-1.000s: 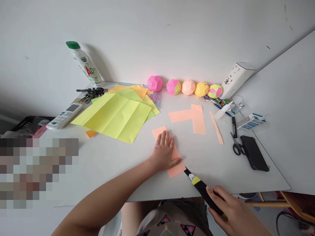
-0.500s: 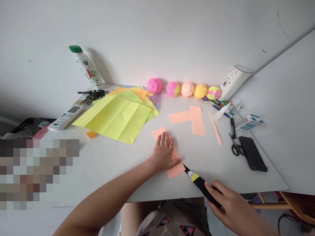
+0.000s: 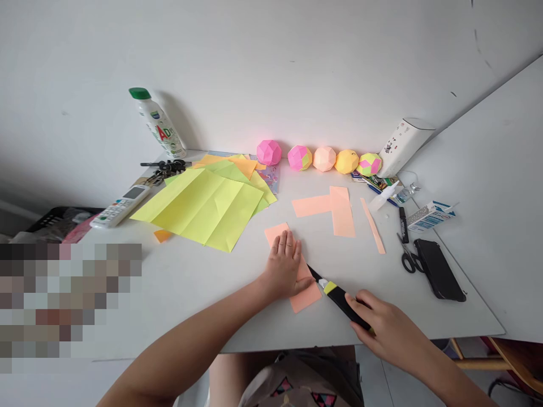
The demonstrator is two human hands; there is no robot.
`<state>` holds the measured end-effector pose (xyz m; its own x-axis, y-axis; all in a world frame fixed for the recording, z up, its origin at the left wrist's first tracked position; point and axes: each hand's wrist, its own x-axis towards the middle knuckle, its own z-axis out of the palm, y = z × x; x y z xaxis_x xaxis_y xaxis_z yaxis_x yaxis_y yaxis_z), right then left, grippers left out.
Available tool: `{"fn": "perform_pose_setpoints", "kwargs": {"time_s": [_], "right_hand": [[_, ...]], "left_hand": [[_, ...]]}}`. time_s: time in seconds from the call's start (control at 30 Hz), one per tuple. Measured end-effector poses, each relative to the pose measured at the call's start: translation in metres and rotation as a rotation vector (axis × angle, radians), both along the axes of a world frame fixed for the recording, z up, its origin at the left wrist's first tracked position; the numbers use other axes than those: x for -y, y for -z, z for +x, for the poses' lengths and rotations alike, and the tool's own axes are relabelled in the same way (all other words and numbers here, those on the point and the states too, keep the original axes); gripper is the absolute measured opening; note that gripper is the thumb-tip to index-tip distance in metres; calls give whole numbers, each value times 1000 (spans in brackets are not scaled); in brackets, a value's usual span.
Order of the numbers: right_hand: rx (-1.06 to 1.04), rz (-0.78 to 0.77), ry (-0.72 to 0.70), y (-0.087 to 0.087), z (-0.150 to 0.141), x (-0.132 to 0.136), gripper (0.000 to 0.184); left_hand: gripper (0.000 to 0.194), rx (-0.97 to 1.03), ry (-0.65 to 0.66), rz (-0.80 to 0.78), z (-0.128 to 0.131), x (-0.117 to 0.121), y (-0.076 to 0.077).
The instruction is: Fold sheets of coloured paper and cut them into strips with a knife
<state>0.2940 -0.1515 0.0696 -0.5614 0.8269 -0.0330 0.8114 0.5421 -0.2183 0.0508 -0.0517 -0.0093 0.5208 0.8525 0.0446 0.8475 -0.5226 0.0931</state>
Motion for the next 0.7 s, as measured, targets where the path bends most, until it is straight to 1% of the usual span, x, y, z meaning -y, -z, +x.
{"fn": "perform_pose_setpoints", "kwargs": {"time_s": [0.17, 0.3, 0.37, 0.43, 0.47, 0.5, 0.57, 0.7], "right_hand": [[-12, 3, -22, 1, -4, -21, 37], [-33, -13, -15, 2, -4, -28, 36], [-32, -15, -10, 2, -4, -28, 37], [-30, -21, -8, 1, -4, -27, 38], [-31, -24, -7, 1, -3, -26, 38], [-31, -29, -6, 0, -3, -26, 39], [-34, -30, -3, 0, -3, -25, 39], [-38, -3, -1, 0, -3, -25, 37]], "left_hand": [[100, 10, 6, 21, 0, 2, 2], [96, 31, 19, 76, -2, -2, 4], [84, 47, 29, 98, -6, -9, 2], [64, 59, 48, 100, -12, -18, -2], [58, 64, 63, 97, -15, -22, -4], [55, 67, 72, 103, -18, -26, -4], [57, 72, 68, 132, -22, -31, -3], [71, 50, 2, 150, -25, -34, 5]]}}
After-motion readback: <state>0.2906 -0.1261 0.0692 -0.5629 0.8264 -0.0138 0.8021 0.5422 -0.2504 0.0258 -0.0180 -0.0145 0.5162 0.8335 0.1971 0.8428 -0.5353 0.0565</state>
